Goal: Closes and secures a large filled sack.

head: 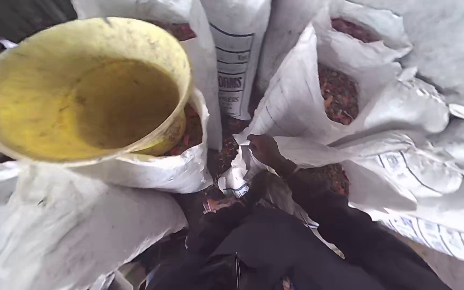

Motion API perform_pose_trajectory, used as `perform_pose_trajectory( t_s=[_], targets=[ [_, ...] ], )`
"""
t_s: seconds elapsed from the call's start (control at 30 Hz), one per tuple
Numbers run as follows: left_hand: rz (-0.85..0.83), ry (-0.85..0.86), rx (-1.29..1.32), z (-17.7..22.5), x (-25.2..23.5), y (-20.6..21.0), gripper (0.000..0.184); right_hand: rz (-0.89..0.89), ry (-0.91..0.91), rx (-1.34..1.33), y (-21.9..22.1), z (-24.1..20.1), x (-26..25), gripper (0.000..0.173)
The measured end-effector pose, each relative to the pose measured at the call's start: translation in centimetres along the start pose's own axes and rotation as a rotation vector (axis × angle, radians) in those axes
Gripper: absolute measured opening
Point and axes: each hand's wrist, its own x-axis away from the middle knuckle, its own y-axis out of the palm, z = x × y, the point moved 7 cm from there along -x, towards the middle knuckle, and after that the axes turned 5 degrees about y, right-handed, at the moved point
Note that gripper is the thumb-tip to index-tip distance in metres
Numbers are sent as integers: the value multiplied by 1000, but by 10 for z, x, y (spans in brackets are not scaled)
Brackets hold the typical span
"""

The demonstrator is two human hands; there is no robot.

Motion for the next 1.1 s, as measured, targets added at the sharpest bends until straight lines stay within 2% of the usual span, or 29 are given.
perform_pose_trajectory(
  t_s=[0.07, 0.13, 0.2, 0.3, 0.4, 0.43, 0.5, 0.57, 0.6, 0.63, 0.7, 0.77, 0.87, 0.93, 1.1],
  targets=[
    [-55, -2, -216, -3, 11, 4, 43, -115, 116, -35, 23, 2, -27, 31],
    [-49, -53, -278, -6, 14, 8, 43, -195, 242, -20, 63, 26, -55, 38],
    [-4, -71, -335, -9, 13, 11, 35, -233, 274, 51, 88, 38, -62, 34],
    [41, -182, -392, -12, 16, 16, 38, -293, 216, 49, 94, 40, -62, 34],
    [123, -208, -394, -7, 12, 15, 37, -335, 25, -192, 70, 49, -57, 54],
    [175, -199, -375, -7, 13, 13, 37, -303, -63, -309, 55, 54, -43, 62],
    [261, -190, -329, -12, 13, 10, 36, -121, -260, -450, 29, 70, -20, 62],
    [340, -166, -262, -15, 16, 6, 35, 103, -357, -554, -2, 89, 18, 36],
    [374, -165, -221, -15, 17, 5, 36, 108, -354, -572, -11, 98, 37, 23],
    [395, -180, -182, -17, 17, 6, 36, 19, -345, -570, -8, 107, 54, 21],
    [402, -232, -106, -21, 18, 6, 37, -238, -353, -509, 20, 115, 75, 28],
    [441, -255, 3, -23, 17, 6, 35, -339, -329, -412, 48, 112, 82, 34],
    [484, -278, 165, -21, 21, 9, 32, -309, -255, -281, 68, 106, 73, 38],
    [500, -266, 259, -21, 23, 6, 32, -276, -208, -284, 71, 105, 68, 40],
    [472, -227, 506, -29, 21, 7, 32, -227, -232, -303, 70, 106, 69, 46]
  ],
)
